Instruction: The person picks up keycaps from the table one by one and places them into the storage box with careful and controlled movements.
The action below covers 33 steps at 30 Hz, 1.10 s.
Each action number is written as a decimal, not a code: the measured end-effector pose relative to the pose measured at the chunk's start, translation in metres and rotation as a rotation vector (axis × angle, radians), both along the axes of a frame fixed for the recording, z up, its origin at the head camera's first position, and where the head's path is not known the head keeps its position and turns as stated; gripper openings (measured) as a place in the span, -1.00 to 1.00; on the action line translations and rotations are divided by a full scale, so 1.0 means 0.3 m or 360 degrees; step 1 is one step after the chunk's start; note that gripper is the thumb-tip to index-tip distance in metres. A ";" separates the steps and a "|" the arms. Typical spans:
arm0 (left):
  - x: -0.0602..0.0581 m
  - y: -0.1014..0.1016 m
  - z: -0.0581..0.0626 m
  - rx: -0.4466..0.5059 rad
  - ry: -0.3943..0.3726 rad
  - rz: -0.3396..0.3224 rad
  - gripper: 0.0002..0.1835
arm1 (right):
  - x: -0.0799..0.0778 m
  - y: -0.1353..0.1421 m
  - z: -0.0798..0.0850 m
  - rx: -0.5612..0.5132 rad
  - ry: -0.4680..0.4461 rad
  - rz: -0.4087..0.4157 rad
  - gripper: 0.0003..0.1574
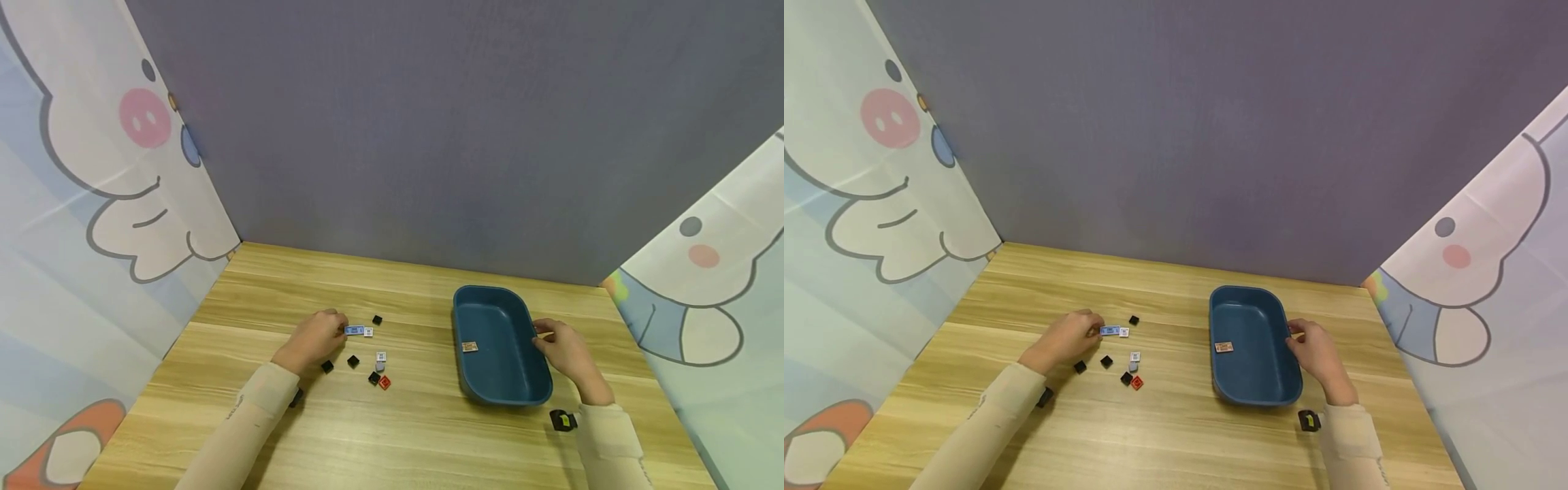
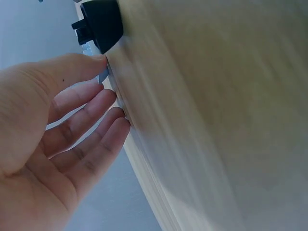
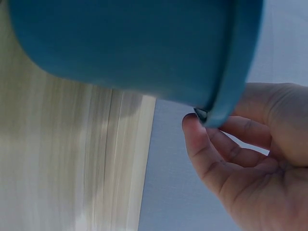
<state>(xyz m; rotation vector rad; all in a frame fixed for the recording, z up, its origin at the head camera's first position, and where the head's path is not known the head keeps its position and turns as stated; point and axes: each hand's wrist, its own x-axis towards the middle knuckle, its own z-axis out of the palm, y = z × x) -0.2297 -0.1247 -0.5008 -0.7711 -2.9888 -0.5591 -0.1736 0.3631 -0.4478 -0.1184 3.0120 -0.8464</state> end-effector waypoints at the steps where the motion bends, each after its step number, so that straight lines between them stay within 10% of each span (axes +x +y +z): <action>1: 0.000 0.000 0.000 0.0002 0.0002 -0.0001 -0.88 | 0.000 0.000 0.000 0.0001 0.0000 -0.0001 -0.52; 33: -0.005 0.009 0.052 0.0215 0.0030 -0.0056 -0.84 | 0.002 -0.006 0.002 -0.0004 0.0007 -0.0002 -0.52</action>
